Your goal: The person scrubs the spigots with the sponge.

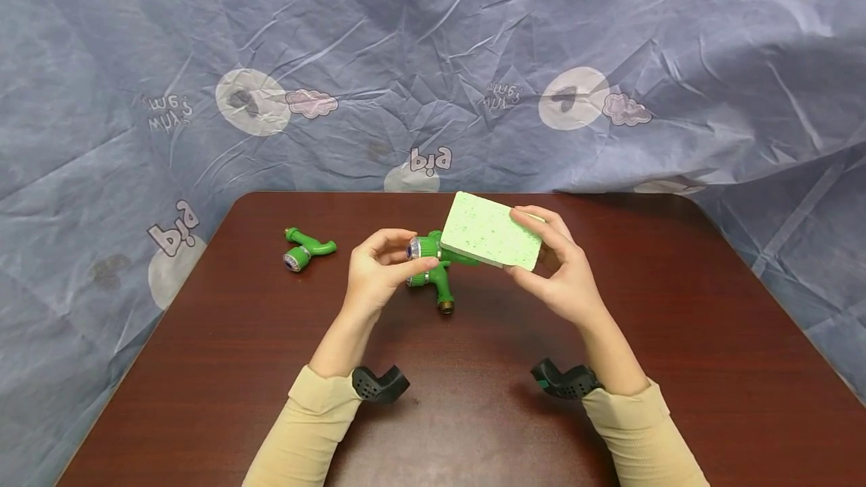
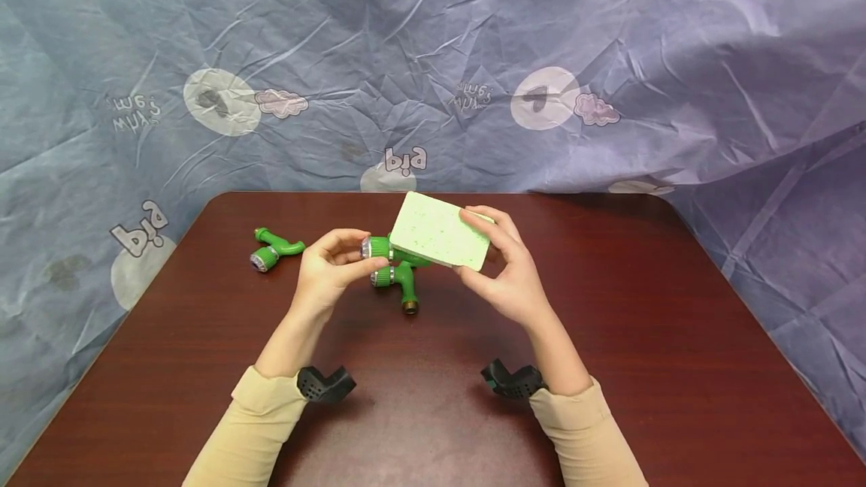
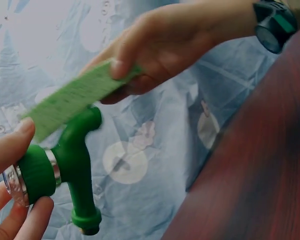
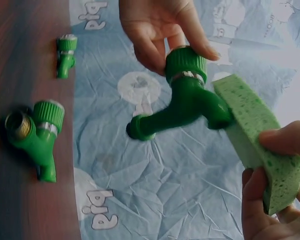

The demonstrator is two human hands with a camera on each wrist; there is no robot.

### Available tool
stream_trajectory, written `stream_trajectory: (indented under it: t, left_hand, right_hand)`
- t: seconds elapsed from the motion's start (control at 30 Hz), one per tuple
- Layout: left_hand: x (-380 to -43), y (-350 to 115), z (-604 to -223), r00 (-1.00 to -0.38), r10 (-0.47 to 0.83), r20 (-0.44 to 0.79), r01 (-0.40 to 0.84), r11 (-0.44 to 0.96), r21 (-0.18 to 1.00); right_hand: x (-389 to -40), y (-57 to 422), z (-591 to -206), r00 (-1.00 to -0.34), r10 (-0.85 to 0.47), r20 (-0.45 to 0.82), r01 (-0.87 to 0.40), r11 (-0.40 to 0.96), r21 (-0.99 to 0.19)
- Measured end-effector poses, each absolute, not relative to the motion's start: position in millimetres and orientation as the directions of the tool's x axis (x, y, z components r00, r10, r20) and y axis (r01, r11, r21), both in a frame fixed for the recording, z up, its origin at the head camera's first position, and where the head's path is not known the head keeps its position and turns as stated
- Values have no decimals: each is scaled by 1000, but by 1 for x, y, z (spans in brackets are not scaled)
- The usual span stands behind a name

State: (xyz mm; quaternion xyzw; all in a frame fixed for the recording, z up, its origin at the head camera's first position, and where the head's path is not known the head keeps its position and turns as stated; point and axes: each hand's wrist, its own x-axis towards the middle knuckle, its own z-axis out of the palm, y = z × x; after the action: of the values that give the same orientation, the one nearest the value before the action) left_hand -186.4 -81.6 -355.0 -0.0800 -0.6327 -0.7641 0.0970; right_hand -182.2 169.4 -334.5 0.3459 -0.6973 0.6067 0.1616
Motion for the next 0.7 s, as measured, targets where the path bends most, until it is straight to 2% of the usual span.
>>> stream_trajectory:
  t: [0.13, 0.23, 0.33, 0.47, 0.57, 0.7]
  left_hand:
    - [-183, -76, -356, -970, -3, 245, 243, -138, 960]
    - [-182, -73, -356, -964, 34, 264, 258, -116, 959]
    - [-181, -72, -357, -957, 72, 282, 274, -110, 956]
    - [-181, -71, -357, -958, 93, 270, 262, -88, 961]
    - [-181, -72, -357, -968, 59, 244, 241, -61, 969]
    - [-182, -74, -356, -977, -20, 213, 214, -48, 976]
  right_hand:
    - [-181, 169, -333, -703, -334, 628, -645, -73, -760]
    - [-180, 169, -332, -686, -379, 621, -638, -97, -764]
    - [-178, 168, -331, -678, -385, 626, -663, -48, -747]
    - [-173, 164, -327, -690, -350, 634, -697, 86, -712]
    - [-168, 160, -320, -698, -309, 646, -710, 180, -681]
    - [-161, 158, -312, -695, -274, 665, -717, 200, -667]
